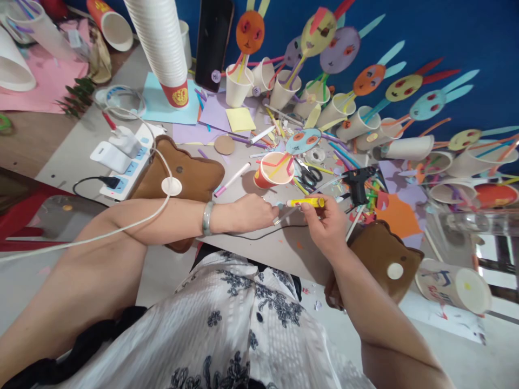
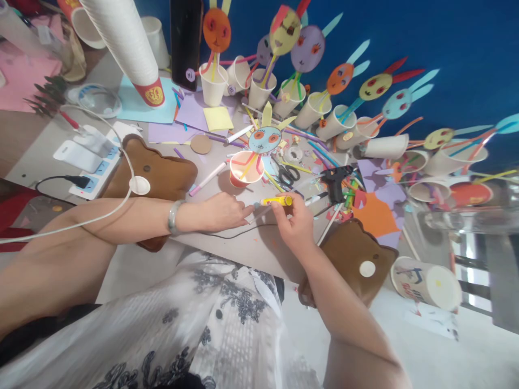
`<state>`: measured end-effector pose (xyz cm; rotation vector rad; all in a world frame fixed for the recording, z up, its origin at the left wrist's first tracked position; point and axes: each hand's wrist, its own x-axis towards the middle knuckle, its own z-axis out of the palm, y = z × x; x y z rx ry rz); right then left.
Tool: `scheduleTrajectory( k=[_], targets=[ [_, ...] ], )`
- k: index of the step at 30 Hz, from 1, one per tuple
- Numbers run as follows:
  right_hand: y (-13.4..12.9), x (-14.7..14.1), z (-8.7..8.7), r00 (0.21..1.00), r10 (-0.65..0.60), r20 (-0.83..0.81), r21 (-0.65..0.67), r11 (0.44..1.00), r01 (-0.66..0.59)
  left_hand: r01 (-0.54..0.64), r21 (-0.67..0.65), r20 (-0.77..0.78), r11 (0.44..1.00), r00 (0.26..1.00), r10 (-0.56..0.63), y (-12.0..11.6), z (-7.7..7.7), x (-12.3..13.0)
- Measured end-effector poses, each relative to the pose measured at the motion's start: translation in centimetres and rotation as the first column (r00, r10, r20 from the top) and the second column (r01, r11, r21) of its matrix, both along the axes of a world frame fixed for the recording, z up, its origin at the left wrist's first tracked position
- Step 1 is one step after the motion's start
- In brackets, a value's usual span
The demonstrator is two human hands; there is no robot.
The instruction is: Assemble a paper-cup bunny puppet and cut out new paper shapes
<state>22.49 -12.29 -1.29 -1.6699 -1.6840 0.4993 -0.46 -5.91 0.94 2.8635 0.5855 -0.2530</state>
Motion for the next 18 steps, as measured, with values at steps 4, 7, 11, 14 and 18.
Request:
scheduleTrajectory(
  k=[4, 7, 11, 14, 18],
  targets=[
    [-0.05, 0.13, -0.14, 0.999, 0.001, -0.032, -0.014, 1.0, -0.001, -0.01, -0.012, 0.017, 1.0, 1.0, 0.01, -0.03, -0.12, -0.02],
    [-0.04, -0.07, -0.01, 0.999, 0.033, 0.002, -0.017, 0.999, -0.033, -0.005, -0.02, 0.032, 1.0, 0.999, 0.006, -0.06, -0.25, -0.03],
    [0.03, -0.37, 0.0, 0.992, 0.101, 0.077, 0.001, 0.995, -0.102, -0.013, -0.061, 0.003, 0.998, 1.0, 0.014, -0.01, 0.03, -0.02],
    [0.15, -0.41, -0.26, 0.977, 0.149, 0.152, 0.018, 0.988, -0.153, -0.025, -0.094, -0.021, 0.995, 1.0, 0.023, 0.07, 0.3, 0.04],
    [0.49, -0.27, -0.83, 0.947, 0.21, 0.242, 0.016, 0.975, -0.22, -0.025, -0.126, -0.028, 0.992, 0.999, 0.021, 0.21, 0.19, 0.07]
  ],
)
